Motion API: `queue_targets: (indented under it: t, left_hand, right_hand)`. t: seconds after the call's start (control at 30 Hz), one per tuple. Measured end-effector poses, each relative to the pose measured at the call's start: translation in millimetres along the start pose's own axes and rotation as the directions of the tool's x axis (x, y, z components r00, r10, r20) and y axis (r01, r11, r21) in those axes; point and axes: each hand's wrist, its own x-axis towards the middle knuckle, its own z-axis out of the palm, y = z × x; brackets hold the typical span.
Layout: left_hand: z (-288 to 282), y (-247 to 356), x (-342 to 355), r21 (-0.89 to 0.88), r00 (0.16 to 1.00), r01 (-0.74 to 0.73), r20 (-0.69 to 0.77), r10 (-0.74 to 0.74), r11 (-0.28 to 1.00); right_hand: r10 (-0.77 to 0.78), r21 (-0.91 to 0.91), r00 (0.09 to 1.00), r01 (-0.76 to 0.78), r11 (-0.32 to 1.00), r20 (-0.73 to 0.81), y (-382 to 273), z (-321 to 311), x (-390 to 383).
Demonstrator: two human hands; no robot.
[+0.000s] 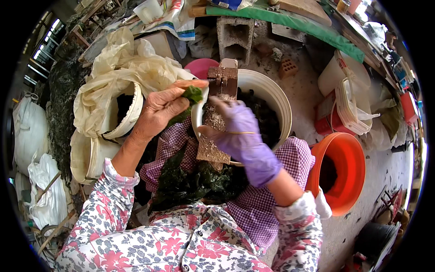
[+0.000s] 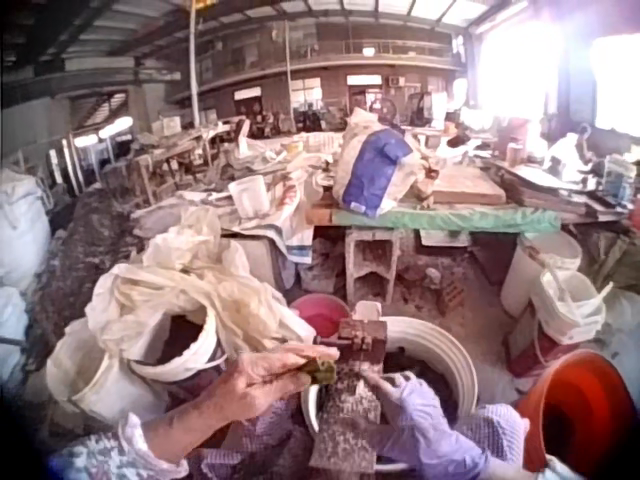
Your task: The person sits and uses a manual guillotine-style cutter to slice large sheets of dark green seaweed into smaller pieces. They repeatedly pick up the seaweed, position it on the cutter, and press down the lever to cut it, dropping the pieces into a white bucket below.
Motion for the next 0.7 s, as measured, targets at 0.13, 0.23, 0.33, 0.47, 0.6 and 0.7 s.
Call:
queue_targets:
  t: [0.13, 0.23, 0.33, 0.47, 0.6, 0.7]
  left_hand:
    - [16, 17, 7, -0.071, 0.995, -0.091, 0.034, 0.094, 0.993]
    - [15, -2, -8, -0.013, 1.0, 0.021, -0.013, -0.021, 1.0]
    - [2, -39, -35, 0.341, 0.984, 0.138, 0.063, -0.169, 0.93]
    - [0, -33, -50, 0.402, 0.986, 0.167, -0.062, -0.155, 0.9]
    - [4, 23, -48, 0.403, 0.992, 0.122, -0.017, -0.125, 0.907]
    - [7, 50, -60, 0.009, 0.937, 0.35, 0.001, -0.35, 0.937]
  right_hand:
    - [0.193, 0.876, 0.978, -0.026, 0.482, -0.078, -38, 15, 12]
    - [0.388, 0.889, 0.92, -0.125, 0.441, -0.063, -44, -6, 13]
    - [0.455, 0.803, 0.888, -0.227, 0.551, -0.062, -30, -33, 2]
    - [0.565, 0.837, 0.814, -0.21, 0.505, -0.137, -4, -32, -15]
    - [0.739, 0.949, 0.665, -0.147, 0.277, -0.113, 14, -34, -25]
    - [0.752, 0.977, 0.65, -0.075, 0.202, -0.106, 22, -40, -34]
